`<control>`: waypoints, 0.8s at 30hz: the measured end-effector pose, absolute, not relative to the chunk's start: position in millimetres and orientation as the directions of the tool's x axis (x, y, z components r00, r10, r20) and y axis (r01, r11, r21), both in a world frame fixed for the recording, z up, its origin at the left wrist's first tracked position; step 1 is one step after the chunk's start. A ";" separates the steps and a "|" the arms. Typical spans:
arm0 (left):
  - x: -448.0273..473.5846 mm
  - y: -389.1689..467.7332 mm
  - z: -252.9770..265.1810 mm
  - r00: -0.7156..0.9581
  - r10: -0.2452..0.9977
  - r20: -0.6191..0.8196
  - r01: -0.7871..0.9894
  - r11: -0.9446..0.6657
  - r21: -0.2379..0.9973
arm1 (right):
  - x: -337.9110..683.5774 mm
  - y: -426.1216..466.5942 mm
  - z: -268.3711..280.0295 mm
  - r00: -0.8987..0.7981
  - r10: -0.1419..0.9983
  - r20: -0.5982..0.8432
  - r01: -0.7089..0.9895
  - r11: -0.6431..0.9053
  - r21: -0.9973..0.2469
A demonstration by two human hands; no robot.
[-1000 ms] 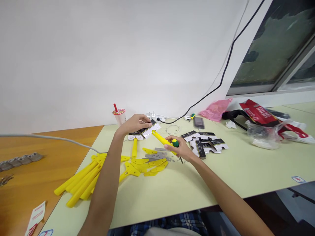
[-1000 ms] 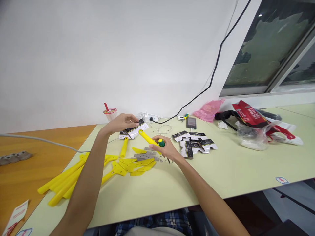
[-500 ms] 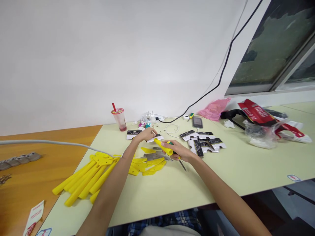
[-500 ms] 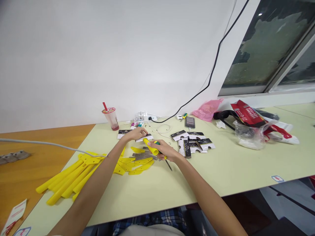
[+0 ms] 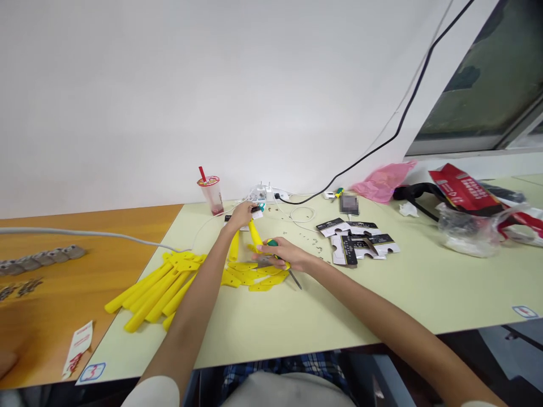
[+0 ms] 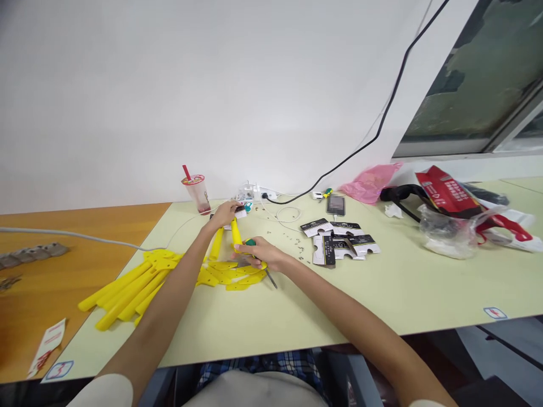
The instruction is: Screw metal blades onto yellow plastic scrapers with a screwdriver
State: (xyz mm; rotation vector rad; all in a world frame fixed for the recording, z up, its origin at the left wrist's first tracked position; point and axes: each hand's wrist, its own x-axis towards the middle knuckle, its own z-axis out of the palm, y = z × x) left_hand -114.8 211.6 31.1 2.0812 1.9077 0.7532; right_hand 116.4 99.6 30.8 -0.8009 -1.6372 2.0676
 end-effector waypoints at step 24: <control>-119.6 178.6 68.9 0.184 0.981 0.060 0.889 -0.192 0.416 | 132.9 154.4 90.2 -0.855 0.504 -0.125 0.400 0.486 -0.777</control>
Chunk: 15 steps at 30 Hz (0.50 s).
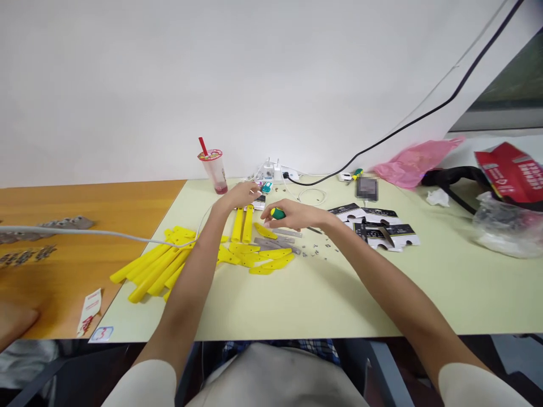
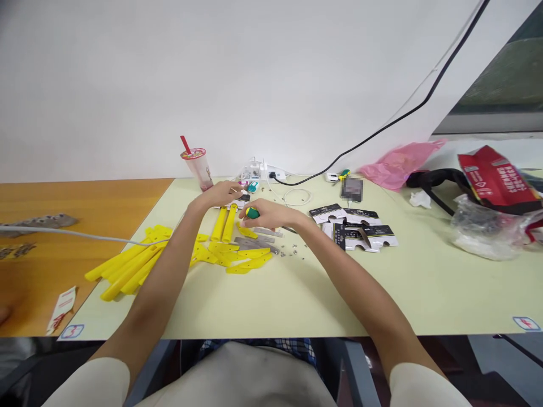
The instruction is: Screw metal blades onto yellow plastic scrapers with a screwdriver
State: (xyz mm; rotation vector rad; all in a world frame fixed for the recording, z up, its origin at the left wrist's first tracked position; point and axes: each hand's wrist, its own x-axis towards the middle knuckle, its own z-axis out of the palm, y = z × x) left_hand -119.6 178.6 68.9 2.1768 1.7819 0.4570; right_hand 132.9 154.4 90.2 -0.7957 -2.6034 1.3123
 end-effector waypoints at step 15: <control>-129.4 -41.3 26.5 0.100 0.993 0.055 0.969 -0.110 0.222 | 184.6 173.5 135.4 -0.794 0.585 -0.168 0.581 0.646 -0.496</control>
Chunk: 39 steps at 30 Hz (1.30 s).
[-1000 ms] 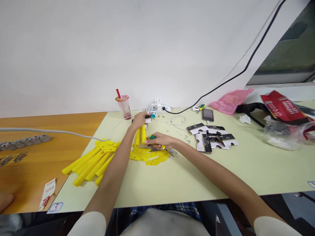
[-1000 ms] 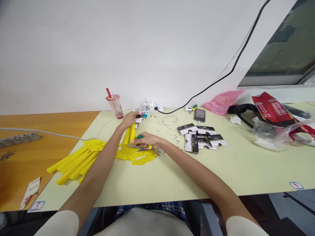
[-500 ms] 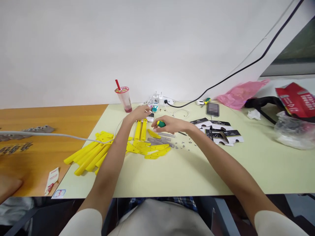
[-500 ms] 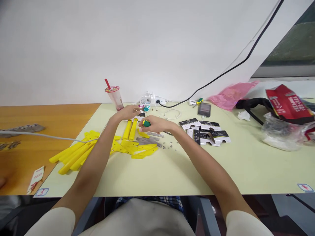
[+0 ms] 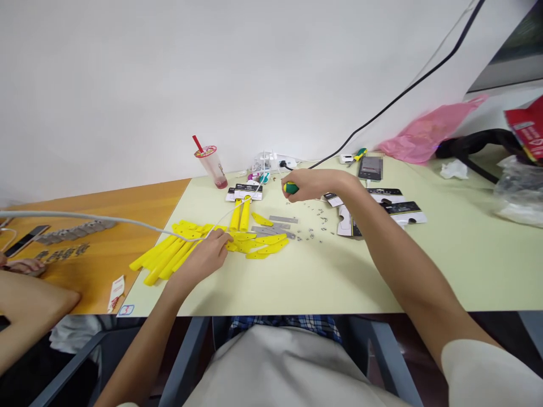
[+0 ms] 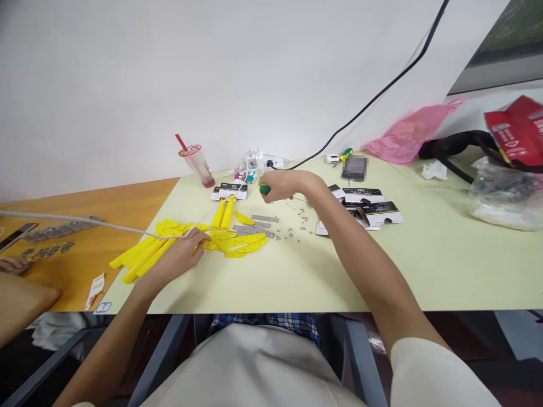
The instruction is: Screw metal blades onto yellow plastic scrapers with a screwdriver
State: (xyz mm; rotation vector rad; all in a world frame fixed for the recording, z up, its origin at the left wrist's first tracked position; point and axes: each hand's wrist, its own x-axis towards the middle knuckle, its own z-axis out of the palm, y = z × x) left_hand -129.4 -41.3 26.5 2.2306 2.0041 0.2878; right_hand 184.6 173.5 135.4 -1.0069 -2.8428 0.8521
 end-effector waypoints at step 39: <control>-66.0 -124.1 62.2 0.276 0.909 -0.313 0.171 0.274 0.946 | 100.1 153.3 33.6 -0.818 0.555 -0.154 0.574 0.768 -0.284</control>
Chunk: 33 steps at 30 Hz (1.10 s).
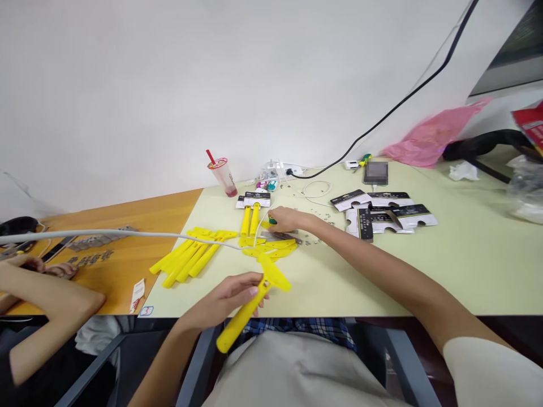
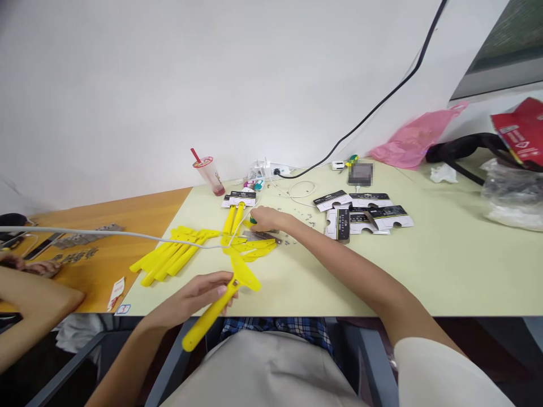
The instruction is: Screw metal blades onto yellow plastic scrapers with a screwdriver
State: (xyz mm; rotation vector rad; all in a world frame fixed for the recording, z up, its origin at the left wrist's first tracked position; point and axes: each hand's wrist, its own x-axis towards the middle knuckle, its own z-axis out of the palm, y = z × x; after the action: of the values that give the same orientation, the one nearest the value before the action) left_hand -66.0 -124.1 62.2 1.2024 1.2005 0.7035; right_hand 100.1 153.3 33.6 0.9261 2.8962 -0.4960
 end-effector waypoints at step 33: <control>-43.4 22.7 6.9 0.074 0.979 -0.191 -0.472 0.204 0.858 | 200.9 170.4 157.1 -0.866 0.378 -0.326 0.500 0.652 -0.570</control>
State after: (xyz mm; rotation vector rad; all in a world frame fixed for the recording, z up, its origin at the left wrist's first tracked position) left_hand -43.4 22.7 6.9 0.7097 0.9130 1.2376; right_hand 200.9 170.4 157.1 0.7220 2.6901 -1.0095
